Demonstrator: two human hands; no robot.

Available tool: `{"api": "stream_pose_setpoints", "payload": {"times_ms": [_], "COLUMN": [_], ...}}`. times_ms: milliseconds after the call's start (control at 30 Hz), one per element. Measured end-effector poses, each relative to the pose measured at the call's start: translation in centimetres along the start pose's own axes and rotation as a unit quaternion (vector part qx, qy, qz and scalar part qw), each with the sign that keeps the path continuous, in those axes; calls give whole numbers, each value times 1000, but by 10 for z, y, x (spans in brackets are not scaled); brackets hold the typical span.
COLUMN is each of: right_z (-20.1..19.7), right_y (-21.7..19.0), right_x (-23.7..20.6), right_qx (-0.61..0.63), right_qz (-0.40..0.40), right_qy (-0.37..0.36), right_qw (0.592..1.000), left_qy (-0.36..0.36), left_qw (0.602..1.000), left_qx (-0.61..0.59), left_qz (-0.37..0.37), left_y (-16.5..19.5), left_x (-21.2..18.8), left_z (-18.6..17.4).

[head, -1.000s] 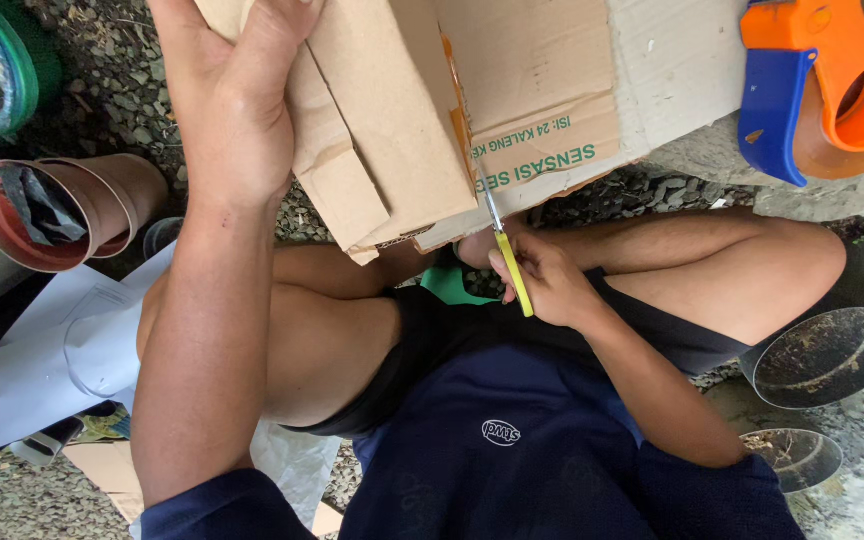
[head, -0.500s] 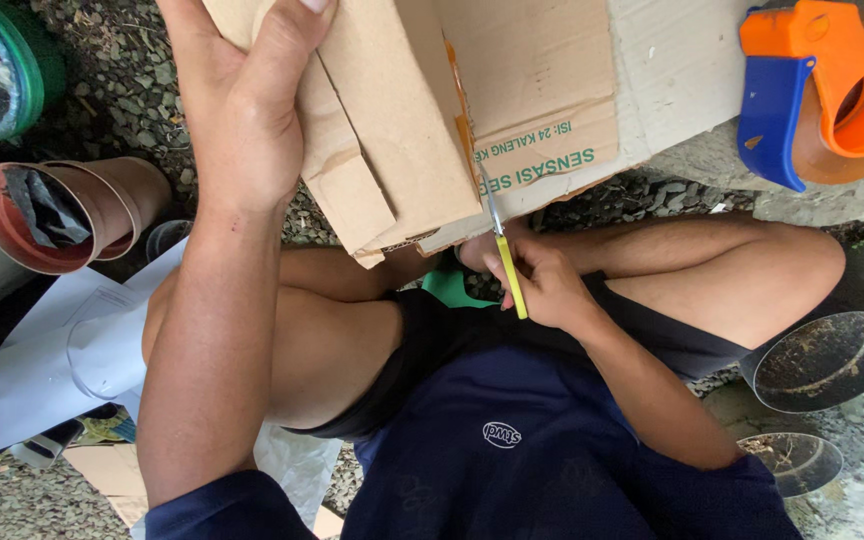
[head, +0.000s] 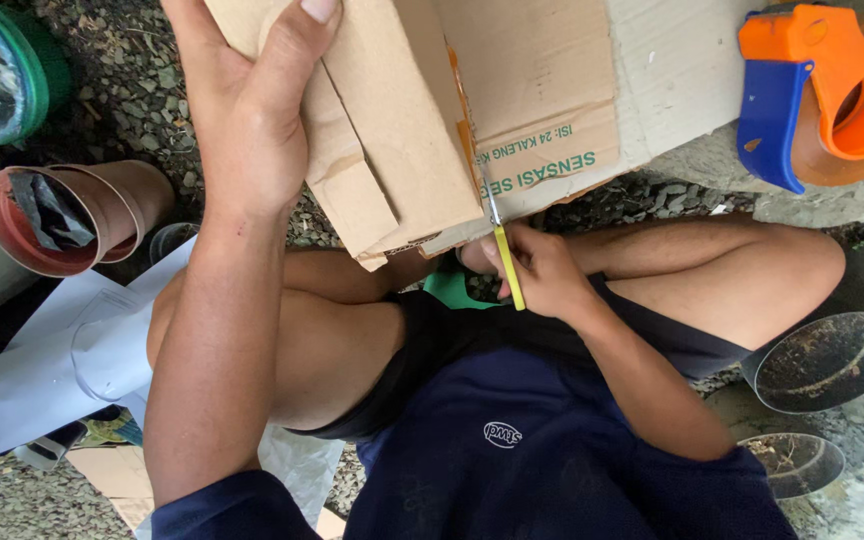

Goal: The person assembles a cardboard box by folding flaps, applying orange packing tape with a handheld dispenser, and trimming excess tape with scissors. The person works on a concrete surface outdoors, surrounded by potted plants and scattered cardboard pieces.

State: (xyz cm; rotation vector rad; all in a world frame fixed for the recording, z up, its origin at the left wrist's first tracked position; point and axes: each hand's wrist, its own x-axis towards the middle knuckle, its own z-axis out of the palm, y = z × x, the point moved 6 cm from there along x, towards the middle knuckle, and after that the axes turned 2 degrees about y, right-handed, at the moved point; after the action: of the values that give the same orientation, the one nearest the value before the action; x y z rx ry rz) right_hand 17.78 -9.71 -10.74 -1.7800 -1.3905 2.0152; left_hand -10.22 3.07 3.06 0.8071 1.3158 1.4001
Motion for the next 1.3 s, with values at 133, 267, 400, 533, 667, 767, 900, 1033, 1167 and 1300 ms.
{"api": "stream_pose_setpoints", "payload": {"times_ms": [133,267,400,533,667,767,900,1033,1167,1300], "right_z": [-3,3,8,5,-6,-43,-121,-236,-302,-337], "right_y": [-5,-2,10,19,18,8,-37,-89,-113,-118], "right_x": [5,9,12,10,-18,-51,-85,-95,-48,-18], "right_qx": [-22,-12,18,44,37,-216,158,-309,-343,-461], "right_qz": [5,-8,-2,17,22,-29,-123,-222,-279,-160], "right_qy": [-1,19,27,-25,-144,-112,-63,421,451,482], "right_qw": [1000,1000,999,999,989,969,978,824,775,728], "left_qy": [-5,-12,-2,-8,-8,-7,-31,-25,-16,-4], "left_qw": [1000,1000,1000,999,999,999,997,996,996,998], "left_qx": [-9,-13,-24,-32,-30,-18,-44,-47,-53,-38], "left_qz": [13,16,2,8,20,30,57,65,64,58], "left_y": [1,1,0,6,10,8,3,2,10,18], "left_x": [1,1,3,3,3,5,5,6,7,6], "left_z": [1,2,3,7,8,5,2,2,7,10]}}
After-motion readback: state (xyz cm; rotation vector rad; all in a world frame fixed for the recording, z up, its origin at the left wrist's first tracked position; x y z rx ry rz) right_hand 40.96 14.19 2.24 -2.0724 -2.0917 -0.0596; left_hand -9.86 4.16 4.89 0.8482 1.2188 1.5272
